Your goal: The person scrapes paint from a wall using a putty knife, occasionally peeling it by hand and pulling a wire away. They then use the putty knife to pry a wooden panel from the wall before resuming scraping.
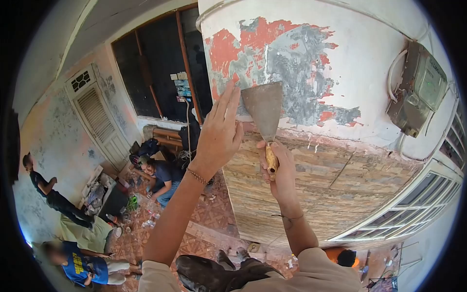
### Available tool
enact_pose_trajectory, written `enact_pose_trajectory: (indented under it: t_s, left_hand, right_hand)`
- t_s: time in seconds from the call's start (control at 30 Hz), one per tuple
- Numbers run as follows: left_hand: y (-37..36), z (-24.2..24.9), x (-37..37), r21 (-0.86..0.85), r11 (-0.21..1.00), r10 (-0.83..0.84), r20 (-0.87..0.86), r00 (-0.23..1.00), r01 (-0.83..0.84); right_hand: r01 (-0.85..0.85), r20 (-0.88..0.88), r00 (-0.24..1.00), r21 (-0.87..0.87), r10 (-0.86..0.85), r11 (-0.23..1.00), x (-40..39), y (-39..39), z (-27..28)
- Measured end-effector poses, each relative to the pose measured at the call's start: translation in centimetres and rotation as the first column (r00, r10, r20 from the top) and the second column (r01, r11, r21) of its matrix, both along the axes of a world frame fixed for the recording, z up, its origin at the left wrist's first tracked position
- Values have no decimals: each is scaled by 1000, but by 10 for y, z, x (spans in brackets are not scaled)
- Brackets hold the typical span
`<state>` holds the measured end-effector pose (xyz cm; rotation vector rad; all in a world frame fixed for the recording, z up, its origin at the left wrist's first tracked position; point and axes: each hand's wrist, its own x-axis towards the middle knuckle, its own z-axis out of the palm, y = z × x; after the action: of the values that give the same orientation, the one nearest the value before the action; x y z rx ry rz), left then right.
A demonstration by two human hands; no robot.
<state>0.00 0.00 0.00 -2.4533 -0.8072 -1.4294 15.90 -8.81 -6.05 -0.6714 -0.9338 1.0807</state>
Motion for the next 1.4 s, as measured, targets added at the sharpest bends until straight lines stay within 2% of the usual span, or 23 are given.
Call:
enact_pose_trajectory:
  t_s: [0.07, 0.1, 0.17, 0.27, 0.5, 0.57, 0.67, 0.7, 0.73, 0.77, 0.8, 0.83, 0.87, 0.97, 1.03, 1.1, 1.17, 1.2, 1.27, 1.3, 1.37, 1.4]
  left_hand:
    - [8, 4, -4, 83, 995, 56, -48, 997, -52]
    - [7, -5, 5, 46, 997, 57, -33, 998, -55]
    - [14, -6, 2, 145, 982, 139, -97, 985, -124]
    - [13, -4, -2, 100, 993, 69, -72, 995, -61]
    - [15, -37, -17, 49, 990, 134, -70, 989, -131]
    - [19, -48, -17, 54, 994, 99, -53, 994, -96]
    - [28, -62, -13, 55, 997, -71, 164, 984, 62]
    - [31, -65, -16, 98, 991, -111, 194, 975, 93]
    - [28, -67, -24, 105, 993, -75, 127, 989, 62]
    - [29, -79, -25, 84, 993, -101, 182, 978, 87]
    - [26, -87, -29, 60, 997, -58, 156, 986, 49]
    - [23, -95, -32, 37, 999, -25, 125, 992, 20]
    - [23, -104, -35, 86, 995, 47, 91, 995, -54]
    - [10, -108, -45, 168, 967, 189, 23, 982, -190]
    - [13, -104, -42, 170, 958, 228, 38, 973, -231]
    - [18, -102, -44, 169, 955, 241, 49, 969, -246]
    - [13, -105, -41, 40, 991, 124, 27, 992, -125]
    - [9, -102, -44, 39, 992, 119, 31, 992, -120]
    - [-2, -91, -53, -51, 995, 87, 14, 996, -86]
    - [-4, -89, -51, -44, 998, 53, 20, 998, -52]
    - [-3, -98, -37, 2, 1000, 14, 137, 991, -14]
    - [-4, -98, -35, 37, 999, -17, 138, 990, 12]
  right_hand:
    - [-2, 4, 1000, 19, 2, 1000, -8, 3, 2]
    - [-4, 20, 1000, -17, 5, 1000, 1, -2, -1]
    - [-1, 27, 1000, -9, 1, 1000, -2, 3, -5]
    - [-9, 18, 1000, -21, 9, 1000, -2, 5, -13]
    - [17, 62, 998, -41, -14, 999, -4, -1, -23]
    - [57, 56, 997, -70, -53, 996, 0, 0, -32]
    - [144, 74, 988, -107, -137, 984, -1, -2, -42]
    - [52, 94, 994, -42, -48, 998, 7, 0, -53]
    - [83, 129, 988, 0, -83, 997, 14, 7, -67]
    - [239, 260, 938, -8, -229, 971, 11, 5, -70]
    - [116, 207, 972, -18, -110, 993, 19, 6, -73]
    - [86, 201, 976, -8, -82, 996, 15, 3, -72]
    - [182, 213, 961, -14, -175, 983, 6, 4, -75]
    - [81, 226, 971, -23, -74, 996, -4, 2, -68]
    - [265, 282, 929, -63, -237, 962, -17, 5, -63]
    - [201, 237, 956, -109, -170, 974, -26, 9, -65]
    - [334, 275, 894, 120, -355, 935, -18, 12, -97]
    - [338, 279, 891, 121, -359, 933, -15, 15, -96]
    - [109, 96, 991, -137, -96, 985, -3, 17, -91]
    - [143, 100, 986, -130, -130, 981, -2, 14, -91]
    - [247, 163, 959, -65, -234, 967, -10, 9, -93]
    - [254, 360, 895, 72, -262, 965, -6, 11, -98]
